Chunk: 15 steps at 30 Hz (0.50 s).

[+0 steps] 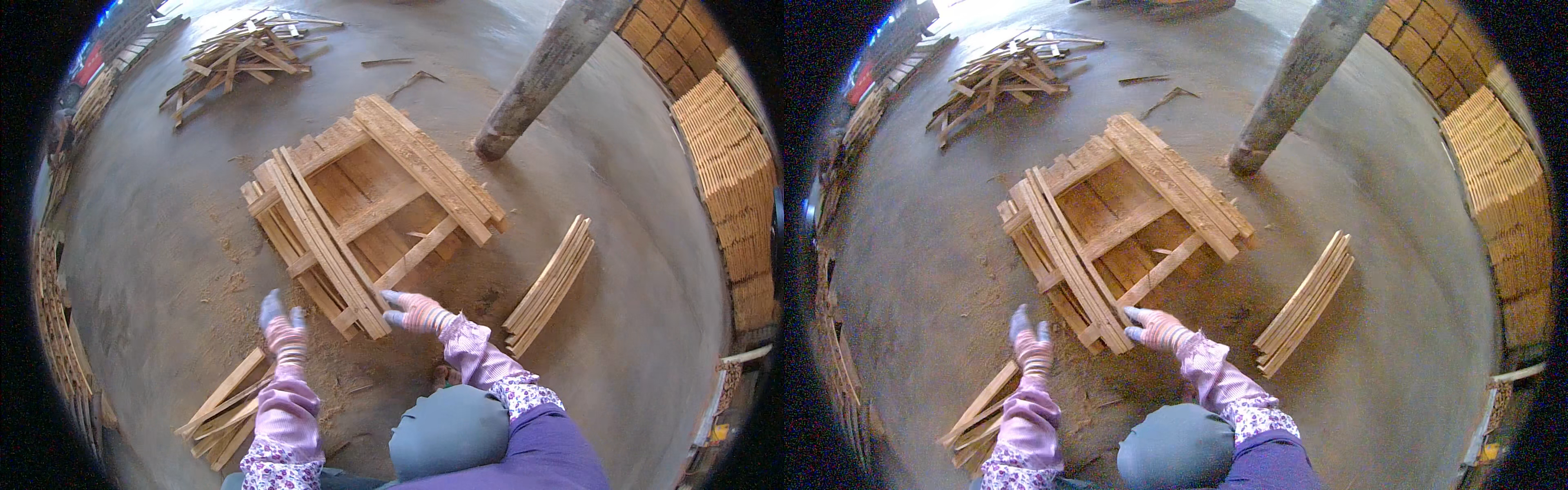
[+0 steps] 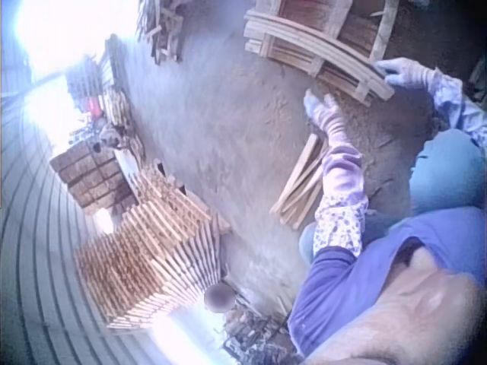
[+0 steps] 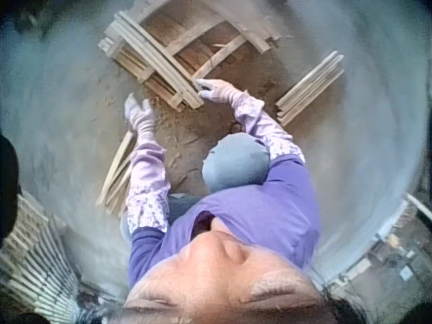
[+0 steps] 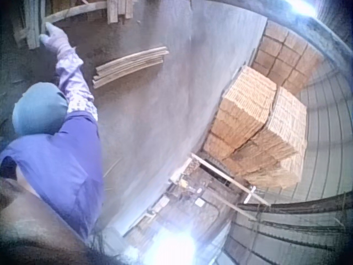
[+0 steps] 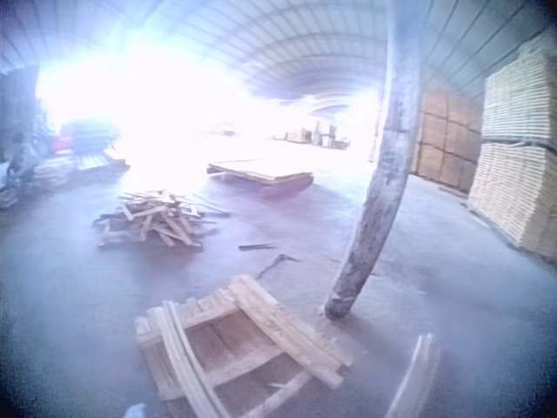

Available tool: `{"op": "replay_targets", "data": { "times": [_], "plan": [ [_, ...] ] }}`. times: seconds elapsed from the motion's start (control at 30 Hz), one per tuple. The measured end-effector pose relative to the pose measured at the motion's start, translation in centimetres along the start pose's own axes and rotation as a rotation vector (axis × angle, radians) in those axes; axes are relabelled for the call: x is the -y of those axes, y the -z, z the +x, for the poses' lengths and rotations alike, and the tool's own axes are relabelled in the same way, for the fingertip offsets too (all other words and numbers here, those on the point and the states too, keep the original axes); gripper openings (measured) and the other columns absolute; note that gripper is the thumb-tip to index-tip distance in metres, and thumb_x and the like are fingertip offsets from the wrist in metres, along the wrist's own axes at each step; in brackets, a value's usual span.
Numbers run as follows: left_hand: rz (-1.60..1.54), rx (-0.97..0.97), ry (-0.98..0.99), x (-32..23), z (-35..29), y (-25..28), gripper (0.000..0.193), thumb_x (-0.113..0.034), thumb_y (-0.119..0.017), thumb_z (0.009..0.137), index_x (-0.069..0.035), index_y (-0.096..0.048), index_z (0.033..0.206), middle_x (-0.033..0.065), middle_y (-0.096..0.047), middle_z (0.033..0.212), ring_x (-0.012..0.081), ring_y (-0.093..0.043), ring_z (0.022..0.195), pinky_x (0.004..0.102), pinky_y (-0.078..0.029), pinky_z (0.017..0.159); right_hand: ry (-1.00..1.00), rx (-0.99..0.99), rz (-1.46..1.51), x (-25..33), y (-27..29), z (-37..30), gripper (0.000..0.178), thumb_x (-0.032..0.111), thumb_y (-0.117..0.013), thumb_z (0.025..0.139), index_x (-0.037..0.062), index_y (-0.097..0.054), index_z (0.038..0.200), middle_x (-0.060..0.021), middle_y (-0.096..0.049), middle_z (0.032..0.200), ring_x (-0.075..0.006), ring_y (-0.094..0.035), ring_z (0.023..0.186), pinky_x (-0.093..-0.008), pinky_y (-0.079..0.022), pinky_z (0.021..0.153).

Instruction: The person picks up wooden planks from a large stack and carries them to a work area. They then sit on the floor and assemble the planks into a rectangular frame by hand, arranging them in a grid pattern.

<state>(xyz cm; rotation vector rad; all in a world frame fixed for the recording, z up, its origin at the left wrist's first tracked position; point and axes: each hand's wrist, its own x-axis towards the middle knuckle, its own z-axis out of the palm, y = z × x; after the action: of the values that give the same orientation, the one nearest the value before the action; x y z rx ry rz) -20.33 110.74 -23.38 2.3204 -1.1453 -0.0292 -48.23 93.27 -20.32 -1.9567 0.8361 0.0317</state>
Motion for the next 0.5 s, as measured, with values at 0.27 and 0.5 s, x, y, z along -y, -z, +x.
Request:
{"op": "replay_targets", "data": {
  "times": [0.27, 0.5],
  "plan": [
    [-0.11, 0.391, -0.137, -15.9, -2.8, -1.3, 0.097, -0.051, -0.085, 0.069, -0.03, -0.037, 0.151, 0.0334, -0.011, 0.158, 0.052, -0.035, 0.137, 0.0467, -0.037, 0.112, -0.788, -0.637, -0.768, -5.6, 15.7, 0.4, 0.079, 0.022, -0.069, 0.083, 0.0269, -0.033, 0.153, -0.017, -0.044, 0.145, -0.0369, -0.053, 0.125, -0.0505, -0.044, 0.103],
    [0.057, 0.529, -0.023, -17.7, 0.1, -1.8, 0.055, -0.045, -0.077, 0.079, -0.029, -0.063, 0.129, 0.0295, -0.01, 0.16, 0.0459, -0.054, 0.116, 0.0466, -0.047, 0.1, -0.128, -0.553, 0.314, -6.2, 12.0, -1.8, 0.036, 0.021, -0.062, 0.096, 0.0037, -0.062, 0.128, -0.0118, -0.071, 0.115, -0.0212, -0.065, 0.108, -0.0341, -0.047, 0.098]
  ]
}}
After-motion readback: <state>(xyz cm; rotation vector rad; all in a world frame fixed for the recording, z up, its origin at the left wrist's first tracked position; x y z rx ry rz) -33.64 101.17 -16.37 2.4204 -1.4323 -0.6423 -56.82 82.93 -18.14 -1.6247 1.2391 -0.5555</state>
